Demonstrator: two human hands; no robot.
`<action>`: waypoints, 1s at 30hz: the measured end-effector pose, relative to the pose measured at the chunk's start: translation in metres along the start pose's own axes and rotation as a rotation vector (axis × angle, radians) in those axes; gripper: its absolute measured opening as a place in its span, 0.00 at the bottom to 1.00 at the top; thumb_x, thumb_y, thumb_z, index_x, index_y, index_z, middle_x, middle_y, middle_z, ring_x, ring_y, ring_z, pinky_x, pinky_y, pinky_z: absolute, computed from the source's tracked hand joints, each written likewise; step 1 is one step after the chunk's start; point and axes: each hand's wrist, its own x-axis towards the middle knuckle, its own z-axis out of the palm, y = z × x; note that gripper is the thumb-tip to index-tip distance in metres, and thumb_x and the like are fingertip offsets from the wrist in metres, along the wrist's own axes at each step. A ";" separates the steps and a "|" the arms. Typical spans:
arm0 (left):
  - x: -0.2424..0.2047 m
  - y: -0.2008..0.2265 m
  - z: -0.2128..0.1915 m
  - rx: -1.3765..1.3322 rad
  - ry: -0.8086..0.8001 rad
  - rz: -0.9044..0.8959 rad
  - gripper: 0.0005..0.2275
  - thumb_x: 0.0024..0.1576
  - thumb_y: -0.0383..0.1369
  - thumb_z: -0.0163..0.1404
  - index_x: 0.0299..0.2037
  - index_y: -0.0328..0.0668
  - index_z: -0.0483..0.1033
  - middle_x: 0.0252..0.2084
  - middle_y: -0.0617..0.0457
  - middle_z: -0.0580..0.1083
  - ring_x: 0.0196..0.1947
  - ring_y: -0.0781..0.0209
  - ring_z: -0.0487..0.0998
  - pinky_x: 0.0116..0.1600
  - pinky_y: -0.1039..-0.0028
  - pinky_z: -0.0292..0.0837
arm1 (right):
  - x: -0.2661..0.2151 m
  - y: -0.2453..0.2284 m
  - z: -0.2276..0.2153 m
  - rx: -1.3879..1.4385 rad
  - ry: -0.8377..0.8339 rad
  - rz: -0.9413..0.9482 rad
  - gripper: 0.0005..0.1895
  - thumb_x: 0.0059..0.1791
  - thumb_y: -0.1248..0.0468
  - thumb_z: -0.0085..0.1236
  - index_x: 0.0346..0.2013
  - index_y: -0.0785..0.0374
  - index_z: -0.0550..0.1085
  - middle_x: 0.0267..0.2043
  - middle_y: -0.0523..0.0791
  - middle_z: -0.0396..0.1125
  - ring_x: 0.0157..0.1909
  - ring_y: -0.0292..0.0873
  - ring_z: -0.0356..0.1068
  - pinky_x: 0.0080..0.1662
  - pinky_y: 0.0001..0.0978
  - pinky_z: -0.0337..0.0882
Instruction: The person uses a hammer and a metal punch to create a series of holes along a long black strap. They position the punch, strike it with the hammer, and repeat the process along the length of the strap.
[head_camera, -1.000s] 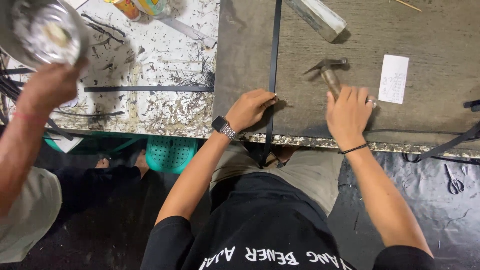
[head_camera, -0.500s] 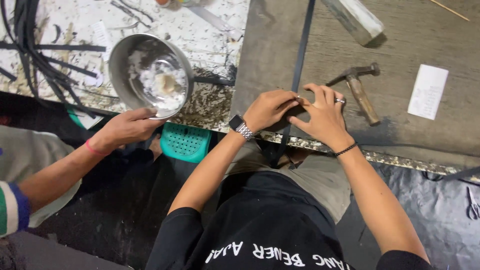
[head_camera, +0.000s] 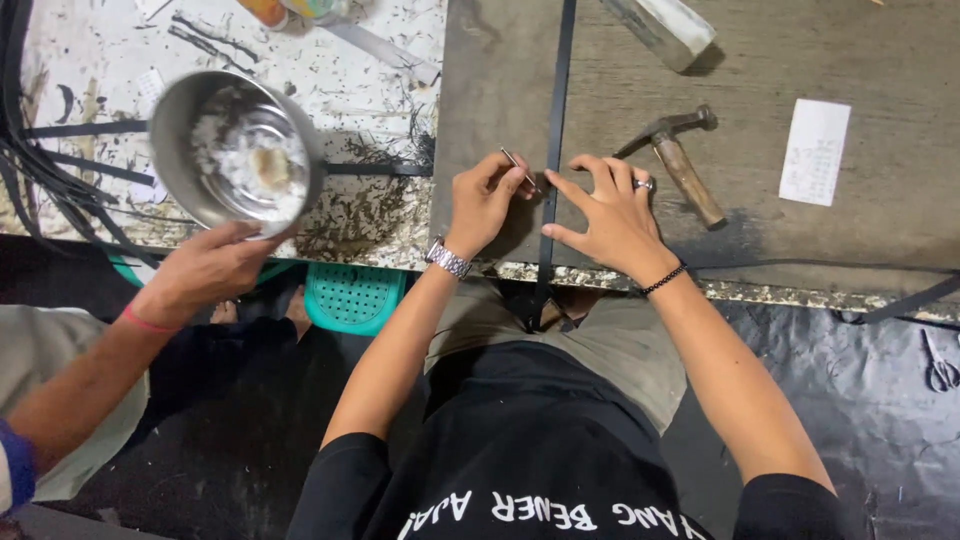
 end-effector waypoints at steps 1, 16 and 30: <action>-0.002 -0.003 0.000 0.017 -0.009 0.001 0.05 0.65 0.27 0.51 0.38 0.35 0.78 0.29 0.44 0.81 0.27 0.57 0.84 0.35 0.71 0.81 | -0.001 0.001 0.002 0.000 0.007 0.004 0.32 0.53 0.40 0.54 0.68 0.49 0.68 0.63 0.50 0.55 0.66 0.58 0.50 0.52 0.65 0.54; -0.011 0.000 0.002 0.082 -0.123 0.036 0.04 0.63 0.25 0.53 0.37 0.34 0.80 0.29 0.45 0.80 0.28 0.55 0.84 0.34 0.69 0.80 | -0.009 0.007 0.010 -0.042 0.084 -0.056 0.41 0.45 0.34 0.60 0.68 0.46 0.68 0.66 0.48 0.58 0.66 0.54 0.53 0.59 0.59 0.48; -0.010 0.005 0.004 0.167 -0.193 0.085 0.03 0.62 0.24 0.54 0.36 0.37 0.79 0.25 0.46 0.79 0.29 0.52 0.85 0.35 0.70 0.78 | -0.009 0.008 0.010 -0.020 0.074 -0.057 0.41 0.46 0.35 0.58 0.69 0.47 0.67 0.66 0.50 0.57 0.67 0.55 0.52 0.59 0.62 0.47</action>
